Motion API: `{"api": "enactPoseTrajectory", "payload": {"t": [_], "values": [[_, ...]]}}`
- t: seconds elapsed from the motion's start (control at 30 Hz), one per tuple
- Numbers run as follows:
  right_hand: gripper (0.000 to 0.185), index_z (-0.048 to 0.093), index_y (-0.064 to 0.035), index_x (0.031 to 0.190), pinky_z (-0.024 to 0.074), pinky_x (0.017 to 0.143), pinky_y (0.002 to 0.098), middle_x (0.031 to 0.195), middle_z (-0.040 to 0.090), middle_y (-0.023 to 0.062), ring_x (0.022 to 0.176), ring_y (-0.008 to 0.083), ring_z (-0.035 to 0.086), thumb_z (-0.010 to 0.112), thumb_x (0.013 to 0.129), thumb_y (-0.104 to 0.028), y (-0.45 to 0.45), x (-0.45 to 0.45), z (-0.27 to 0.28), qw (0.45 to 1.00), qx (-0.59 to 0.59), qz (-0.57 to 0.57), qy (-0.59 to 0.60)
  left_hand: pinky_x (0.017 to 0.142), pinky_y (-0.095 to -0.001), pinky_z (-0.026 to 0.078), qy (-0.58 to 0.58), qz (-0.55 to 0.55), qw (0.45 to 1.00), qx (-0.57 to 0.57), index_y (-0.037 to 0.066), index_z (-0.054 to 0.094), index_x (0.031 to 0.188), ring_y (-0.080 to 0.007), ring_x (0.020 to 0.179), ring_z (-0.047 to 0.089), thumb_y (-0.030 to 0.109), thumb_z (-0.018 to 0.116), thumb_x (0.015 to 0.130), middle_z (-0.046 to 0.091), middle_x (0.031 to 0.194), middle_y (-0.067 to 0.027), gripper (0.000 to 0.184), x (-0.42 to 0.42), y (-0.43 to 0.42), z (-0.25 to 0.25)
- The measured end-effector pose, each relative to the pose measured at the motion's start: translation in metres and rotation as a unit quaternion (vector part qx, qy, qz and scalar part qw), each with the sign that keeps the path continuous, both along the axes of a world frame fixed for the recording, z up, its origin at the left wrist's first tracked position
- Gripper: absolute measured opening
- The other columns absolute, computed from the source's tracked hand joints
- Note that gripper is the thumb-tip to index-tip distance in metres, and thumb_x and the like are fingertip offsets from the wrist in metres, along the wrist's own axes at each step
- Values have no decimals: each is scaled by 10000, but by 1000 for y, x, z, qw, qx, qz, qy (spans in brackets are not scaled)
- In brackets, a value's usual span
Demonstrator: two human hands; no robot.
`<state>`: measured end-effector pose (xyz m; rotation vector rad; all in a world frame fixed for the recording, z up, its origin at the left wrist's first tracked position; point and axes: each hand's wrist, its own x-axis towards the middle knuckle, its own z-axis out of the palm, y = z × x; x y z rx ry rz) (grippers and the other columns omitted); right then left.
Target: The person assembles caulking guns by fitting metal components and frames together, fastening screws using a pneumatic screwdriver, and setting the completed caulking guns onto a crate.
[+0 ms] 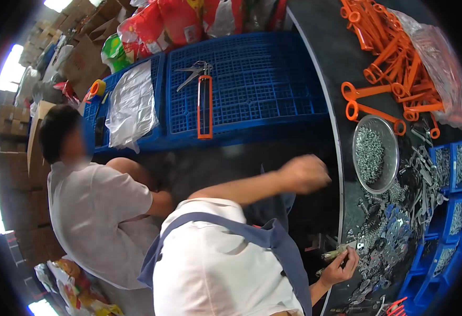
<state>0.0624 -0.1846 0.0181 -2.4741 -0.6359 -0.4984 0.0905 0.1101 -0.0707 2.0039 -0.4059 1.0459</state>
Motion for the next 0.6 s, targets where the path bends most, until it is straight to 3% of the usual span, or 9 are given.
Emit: {"api": "enactPoseTrajectory", "payload": {"t": [0.03,0.13,0.2,0.23,0.27,0.3,0.37,0.4,0.6], "values": [[89,599,66,904,473,843,450,859,611,174,814,343,599,536,854,30,0,0,0,1000,10,-6,-1,740,-378,513,51,100,989,99,72,625,789,-245,804,620,61,633,747,645,837,-57,44,-11,32,-10],[92,604,70,918,473,757,399,876,610,171,817,321,596,545,851,47,-2,3,1,1000,19,25,0,768,-422,483,172,355,911,122,18,622,878,-313,820,604,69,635,751,640,868,-134,137,-60,126,-24],[92,605,66,911,471,756,397,875,610,169,814,320,594,547,839,55,-1,3,2,999,22,25,1,802,-441,474,290,524,788,145,15,575,1048,-349,970,552,131,661,761,591,1048,-184,321,-93,177,-42],[89,608,50,908,459,821,422,873,615,163,814,321,599,549,842,39,-2,4,1,999,32,24,15,763,-429,483,357,618,683,157,31,527,1084,-314,990,528,231,648,793,545,1092,-151,373,-107,193,-54],[87,612,33,905,447,886,446,871,620,156,813,323,604,551,844,24,-4,4,0,999,41,22,28,794,-434,495,468,641,600,99,22,497,1124,-336,1007,525,293,642,819,515,1138,-178,433,-119,214,-68],[89,613,31,907,451,868,431,876,621,153,817,319,605,556,838,27,-4,5,0,998,49,23,33,836,-445,497,529,636,559,44,19,494,1147,-365,1056,526,308,619,844,497,1171,-203,437,-129,224,-72],[90,614,32,906,453,855,424,875,621,154,816,318,604,560,833,30,-3,5,0,996,71,7,47,869,-473,493,607,567,551,-82,8,523,1135,-438,1099,532,284,563,873,475,1214,-234,383,-144,245,-89],[91,614,34,905,456,842,418,874,620,155,815,318,604,564,828,32,-4,3,1,994,89,1,62,863,-474,495,582,554,595,-32,-1,536,1106,-435,1032,572,216,521,888,500,1177,-242,307,-159,266,-129],[106,623,33,893,485,722,343,870,620,147,803,286,609,574,803,57,-4,5,1,992,114,16,53,777,-431,544,502,599,623,45,-50,518,988,-394,917,626,68,482,875,563,1022,-247,167,-162,258,-97]]}}
